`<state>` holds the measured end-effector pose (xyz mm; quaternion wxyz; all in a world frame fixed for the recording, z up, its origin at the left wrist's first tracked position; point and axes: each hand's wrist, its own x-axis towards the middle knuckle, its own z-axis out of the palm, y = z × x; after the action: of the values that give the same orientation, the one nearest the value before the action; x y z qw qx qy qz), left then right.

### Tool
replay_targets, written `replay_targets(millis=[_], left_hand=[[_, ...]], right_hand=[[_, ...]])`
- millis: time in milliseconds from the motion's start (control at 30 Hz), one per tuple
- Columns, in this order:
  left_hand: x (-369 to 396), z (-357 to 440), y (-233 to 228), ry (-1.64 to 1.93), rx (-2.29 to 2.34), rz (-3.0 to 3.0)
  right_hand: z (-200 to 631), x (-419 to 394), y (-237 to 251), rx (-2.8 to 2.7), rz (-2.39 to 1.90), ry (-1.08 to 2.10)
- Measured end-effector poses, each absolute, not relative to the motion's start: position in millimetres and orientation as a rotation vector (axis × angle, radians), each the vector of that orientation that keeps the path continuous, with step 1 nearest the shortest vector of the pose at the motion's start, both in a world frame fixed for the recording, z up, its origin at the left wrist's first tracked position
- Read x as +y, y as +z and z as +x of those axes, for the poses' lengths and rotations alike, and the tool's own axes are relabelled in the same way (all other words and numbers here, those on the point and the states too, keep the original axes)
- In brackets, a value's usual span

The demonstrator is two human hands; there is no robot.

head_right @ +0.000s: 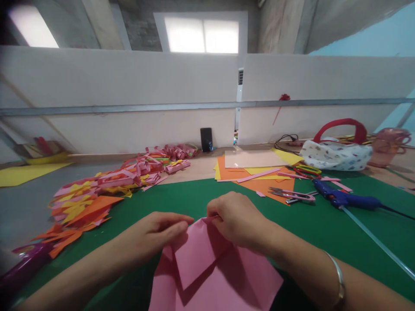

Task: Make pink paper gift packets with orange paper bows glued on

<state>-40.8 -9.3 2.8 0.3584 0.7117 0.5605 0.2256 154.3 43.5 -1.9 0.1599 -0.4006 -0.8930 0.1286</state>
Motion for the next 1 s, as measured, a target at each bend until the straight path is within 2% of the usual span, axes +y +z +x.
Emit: replay_targets(millis=[233, 333, 500, 733, 1000], left_hand=[[-13, -33, -2, 0.447, 1.610, 2.068], [-17, -25, -1, 0.479, 1.680, 2.176], [-27, -24, 6, 0.582, 1.690, 2.030], [-22, -37, -1, 0.321, 1.931, 2.132], [-25, -27, -7, 0.426, 1.953, 2.181]], right_hand=[[151, 34, 0, -2.650, -1.048, 0.330], [149, 29, -2, -2.738, -0.951, 0.270], [149, 33, -3, -2.717, -0.952, 0.201], [147, 35, -3, -2.683, -1.002, 0.061], [144, 35, -18, -2.748, -0.855, -0.111]])
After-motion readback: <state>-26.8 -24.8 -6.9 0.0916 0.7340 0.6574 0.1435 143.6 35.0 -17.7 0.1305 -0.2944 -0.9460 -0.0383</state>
